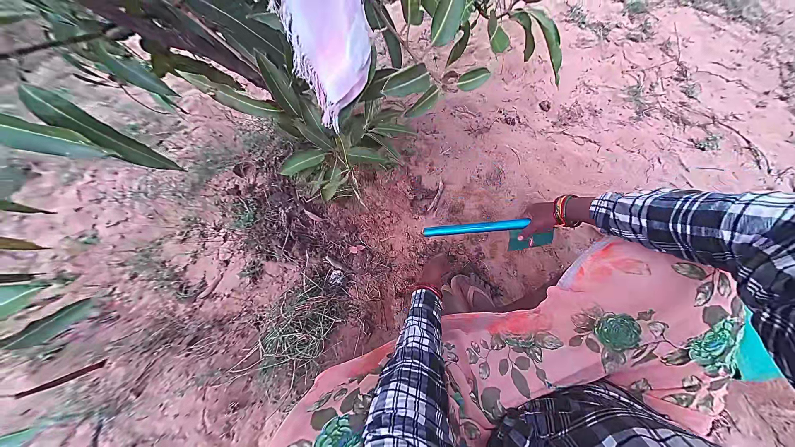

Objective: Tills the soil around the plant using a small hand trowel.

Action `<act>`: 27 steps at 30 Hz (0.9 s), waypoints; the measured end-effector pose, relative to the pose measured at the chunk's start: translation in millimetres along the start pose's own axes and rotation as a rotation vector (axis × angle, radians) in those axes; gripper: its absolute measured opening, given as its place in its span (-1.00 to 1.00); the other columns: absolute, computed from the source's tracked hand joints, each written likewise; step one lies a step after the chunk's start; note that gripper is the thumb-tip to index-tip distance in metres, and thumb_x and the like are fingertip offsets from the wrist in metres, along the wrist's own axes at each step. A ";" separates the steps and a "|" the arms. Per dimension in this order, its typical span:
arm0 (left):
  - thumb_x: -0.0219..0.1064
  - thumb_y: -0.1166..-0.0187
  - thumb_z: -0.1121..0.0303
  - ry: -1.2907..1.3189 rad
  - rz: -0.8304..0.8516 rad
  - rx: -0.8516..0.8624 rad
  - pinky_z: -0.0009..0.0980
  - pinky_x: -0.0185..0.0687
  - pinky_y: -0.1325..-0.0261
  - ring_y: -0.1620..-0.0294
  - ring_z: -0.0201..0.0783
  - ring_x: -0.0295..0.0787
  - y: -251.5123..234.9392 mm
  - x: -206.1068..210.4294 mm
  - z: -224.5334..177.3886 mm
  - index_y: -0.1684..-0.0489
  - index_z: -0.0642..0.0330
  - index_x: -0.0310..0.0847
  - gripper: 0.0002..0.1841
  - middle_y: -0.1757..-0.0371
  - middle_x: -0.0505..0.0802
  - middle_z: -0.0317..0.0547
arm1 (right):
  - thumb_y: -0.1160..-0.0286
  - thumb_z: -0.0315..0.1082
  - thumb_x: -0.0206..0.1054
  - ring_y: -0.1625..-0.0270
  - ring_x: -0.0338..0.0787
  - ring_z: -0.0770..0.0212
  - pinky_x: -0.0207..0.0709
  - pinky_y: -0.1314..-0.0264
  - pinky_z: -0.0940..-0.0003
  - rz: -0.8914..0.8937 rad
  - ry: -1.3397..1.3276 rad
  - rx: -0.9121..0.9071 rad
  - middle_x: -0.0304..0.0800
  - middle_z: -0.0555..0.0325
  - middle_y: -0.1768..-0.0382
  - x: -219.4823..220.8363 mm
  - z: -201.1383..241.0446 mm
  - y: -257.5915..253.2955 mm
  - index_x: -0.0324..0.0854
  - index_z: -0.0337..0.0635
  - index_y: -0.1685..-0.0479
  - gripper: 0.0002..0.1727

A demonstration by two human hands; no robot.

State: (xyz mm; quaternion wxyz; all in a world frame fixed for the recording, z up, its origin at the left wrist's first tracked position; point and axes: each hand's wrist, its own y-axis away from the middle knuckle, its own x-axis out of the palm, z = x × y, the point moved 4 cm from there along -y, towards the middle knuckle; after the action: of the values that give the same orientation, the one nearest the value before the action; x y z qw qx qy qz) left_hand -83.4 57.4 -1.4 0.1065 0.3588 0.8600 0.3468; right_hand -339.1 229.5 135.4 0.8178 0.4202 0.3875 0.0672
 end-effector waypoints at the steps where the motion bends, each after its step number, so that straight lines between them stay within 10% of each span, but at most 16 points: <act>1: 0.04 -0.88 0.25 -0.023 0.019 -0.001 0.04 0.41 -0.59 -0.65 0.10 0.46 -0.4 5.8 -1.8 -0.74 0.24 0.28 -0.50 -0.66 0.54 0.18 | -0.62 -0.03 0.44 0.32 0.66 0.08 0.53 0.14 0.04 0.016 0.056 -0.023 0.69 -0.08 0.36 1.2 2.4 -2.3 0.71 -0.38 0.13 -0.54; 8: 0.04 -0.89 0.23 -0.058 0.016 -0.081 0.00 0.41 -0.59 -0.63 0.07 0.49 -14.1 11.0 0.5 -0.76 0.21 0.25 -0.49 -0.67 0.52 0.18 | -0.65 0.05 0.38 0.75 0.35 0.40 0.27 0.64 0.48 0.010 -0.264 0.008 0.39 0.25 0.73 -7.5 46.7 10.5 0.63 -0.26 0.21 -0.54; 20: 0.09 -0.87 0.24 -0.134 0.001 -0.056 0.01 0.48 -0.53 -0.55 0.08 0.56 -12.6 13.6 8.6 -0.70 0.22 0.34 -0.52 -0.59 0.59 0.19 | -0.63 0.12 0.38 0.68 0.42 0.34 0.40 0.56 0.39 -0.039 -0.345 0.072 0.46 0.23 0.63 -20.0 48.5 -31.8 0.59 -0.28 0.18 -0.47; 27: 0.13 -0.84 0.30 0.067 -0.038 -0.051 -0.03 0.51 -0.50 -0.56 0.10 0.54 -20.1 -15.1 21.5 -0.75 0.23 0.27 -0.48 -0.66 0.52 0.21 | -0.65 -0.19 0.43 0.26 0.68 0.13 0.56 0.08 0.13 0.011 0.083 0.115 0.77 -0.06 0.18 -74.2 -49.6 16.4 0.70 -0.25 -0.21 -0.65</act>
State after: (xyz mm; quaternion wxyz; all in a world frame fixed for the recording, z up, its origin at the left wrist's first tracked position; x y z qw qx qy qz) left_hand -74.2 48.1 -31.8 0.0934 0.3279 0.8607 0.3781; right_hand -421.0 239.1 173.2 0.7750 0.4656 0.4221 0.0668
